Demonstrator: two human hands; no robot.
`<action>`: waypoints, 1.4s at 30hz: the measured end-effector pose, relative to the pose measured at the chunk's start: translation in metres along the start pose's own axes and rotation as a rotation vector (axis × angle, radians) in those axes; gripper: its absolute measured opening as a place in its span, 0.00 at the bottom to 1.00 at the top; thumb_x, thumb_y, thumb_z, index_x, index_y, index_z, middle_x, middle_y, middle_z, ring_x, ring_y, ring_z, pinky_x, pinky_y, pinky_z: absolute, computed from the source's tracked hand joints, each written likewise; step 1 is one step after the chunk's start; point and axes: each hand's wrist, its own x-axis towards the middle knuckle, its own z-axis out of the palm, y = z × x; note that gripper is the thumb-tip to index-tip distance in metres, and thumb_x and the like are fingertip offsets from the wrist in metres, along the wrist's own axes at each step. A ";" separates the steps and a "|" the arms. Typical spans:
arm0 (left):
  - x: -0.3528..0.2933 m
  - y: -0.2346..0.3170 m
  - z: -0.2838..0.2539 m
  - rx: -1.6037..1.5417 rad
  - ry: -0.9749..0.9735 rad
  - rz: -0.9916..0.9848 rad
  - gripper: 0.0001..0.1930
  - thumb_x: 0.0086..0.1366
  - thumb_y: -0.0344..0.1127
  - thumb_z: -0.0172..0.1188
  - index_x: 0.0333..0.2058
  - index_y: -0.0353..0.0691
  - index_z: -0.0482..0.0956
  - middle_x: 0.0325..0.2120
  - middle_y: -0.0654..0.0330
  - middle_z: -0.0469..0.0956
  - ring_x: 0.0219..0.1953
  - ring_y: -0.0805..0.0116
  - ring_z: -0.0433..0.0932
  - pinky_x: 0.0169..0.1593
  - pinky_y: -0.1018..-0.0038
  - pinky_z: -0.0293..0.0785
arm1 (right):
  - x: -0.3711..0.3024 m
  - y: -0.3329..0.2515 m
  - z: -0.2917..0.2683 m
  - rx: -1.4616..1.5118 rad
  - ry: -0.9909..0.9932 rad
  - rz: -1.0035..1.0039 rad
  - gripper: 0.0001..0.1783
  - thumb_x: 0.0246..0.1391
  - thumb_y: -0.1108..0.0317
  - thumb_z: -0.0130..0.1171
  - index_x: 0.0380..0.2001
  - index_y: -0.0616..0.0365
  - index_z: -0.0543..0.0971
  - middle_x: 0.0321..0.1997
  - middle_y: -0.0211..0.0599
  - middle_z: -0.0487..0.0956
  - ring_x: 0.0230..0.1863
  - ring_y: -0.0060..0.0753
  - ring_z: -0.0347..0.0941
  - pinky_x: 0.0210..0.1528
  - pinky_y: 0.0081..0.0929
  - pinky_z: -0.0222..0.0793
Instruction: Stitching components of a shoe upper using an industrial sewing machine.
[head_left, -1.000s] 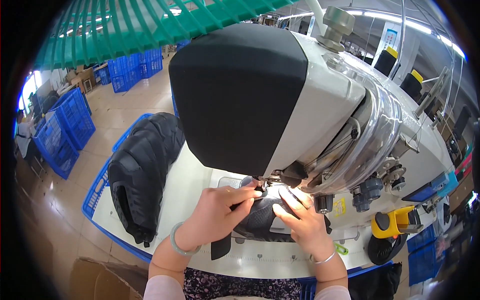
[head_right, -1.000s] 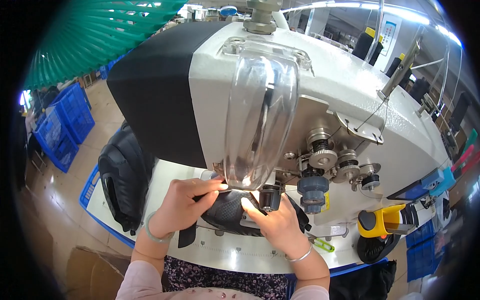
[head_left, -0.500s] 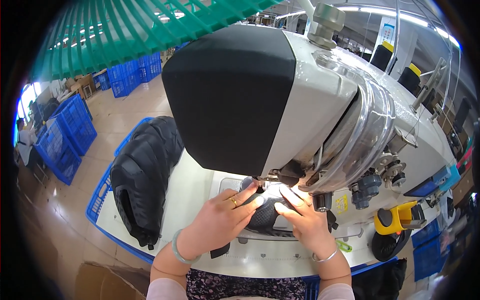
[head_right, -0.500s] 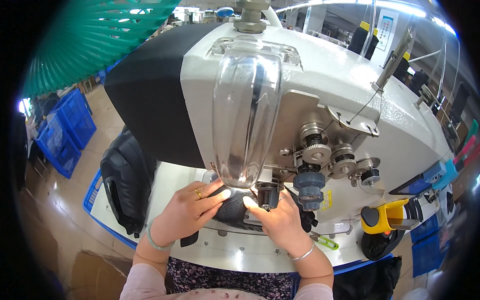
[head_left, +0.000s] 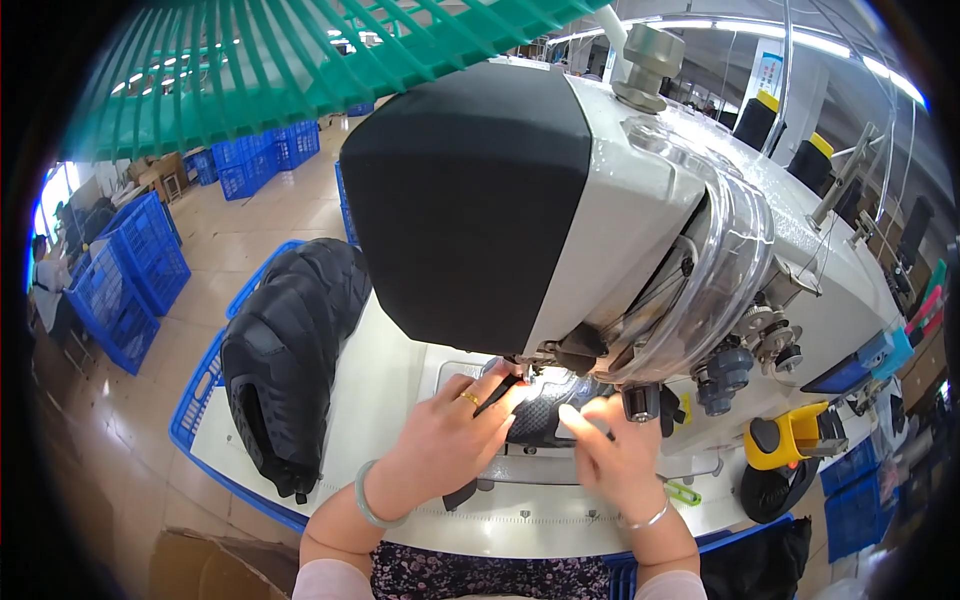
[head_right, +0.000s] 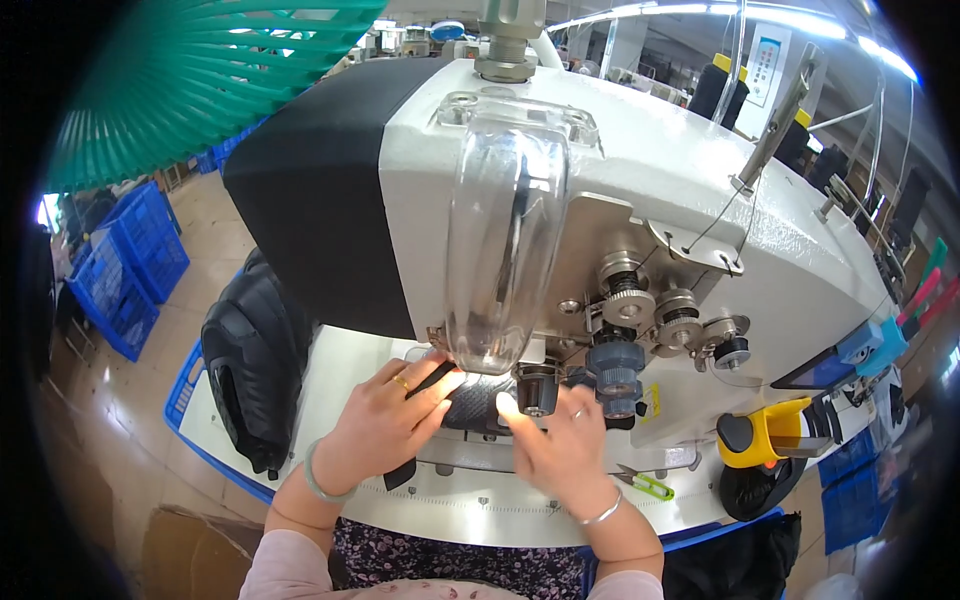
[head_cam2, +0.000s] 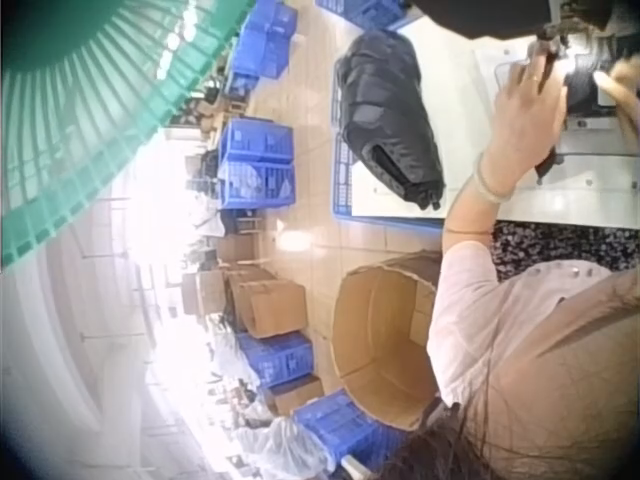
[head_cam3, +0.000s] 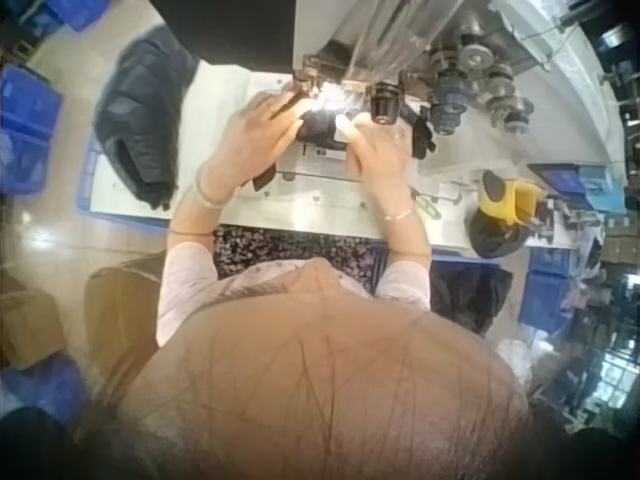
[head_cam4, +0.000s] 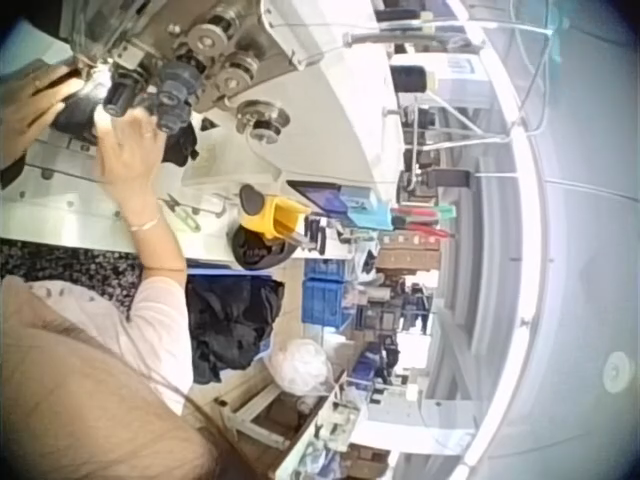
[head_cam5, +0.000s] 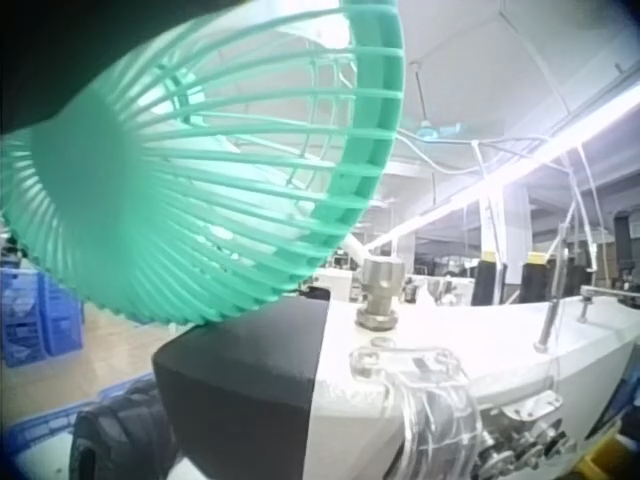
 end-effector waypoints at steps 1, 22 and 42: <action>0.002 0.005 -0.004 -0.072 0.015 -0.047 0.18 0.55 0.30 0.62 0.46 0.43 0.80 0.49 0.57 0.76 0.39 0.60 0.77 0.41 0.71 0.78 | -0.004 -0.005 0.003 0.028 0.023 -0.032 0.25 0.40 0.74 0.63 0.48 0.52 0.80 0.29 0.30 0.73 0.28 0.37 0.71 0.35 0.33 0.67; 0.005 -0.002 -0.009 -0.240 0.013 -0.040 0.14 0.53 0.27 0.58 0.40 0.39 0.81 0.49 0.49 0.77 0.28 0.58 0.76 0.36 0.69 0.77 | -0.002 -0.004 0.002 0.249 -0.253 0.116 0.25 0.47 0.64 0.63 0.53 0.48 0.79 0.13 0.28 0.67 0.14 0.29 0.66 0.19 0.27 0.61; 0.008 0.000 -0.002 -0.247 0.030 -0.108 0.15 0.53 0.26 0.56 0.41 0.38 0.81 0.45 0.49 0.79 0.30 0.54 0.78 0.39 0.66 0.77 | 0.012 -0.007 -0.009 0.144 -0.292 0.059 0.21 0.50 0.60 0.62 0.50 0.46 0.80 0.12 0.29 0.69 0.13 0.31 0.68 0.18 0.28 0.61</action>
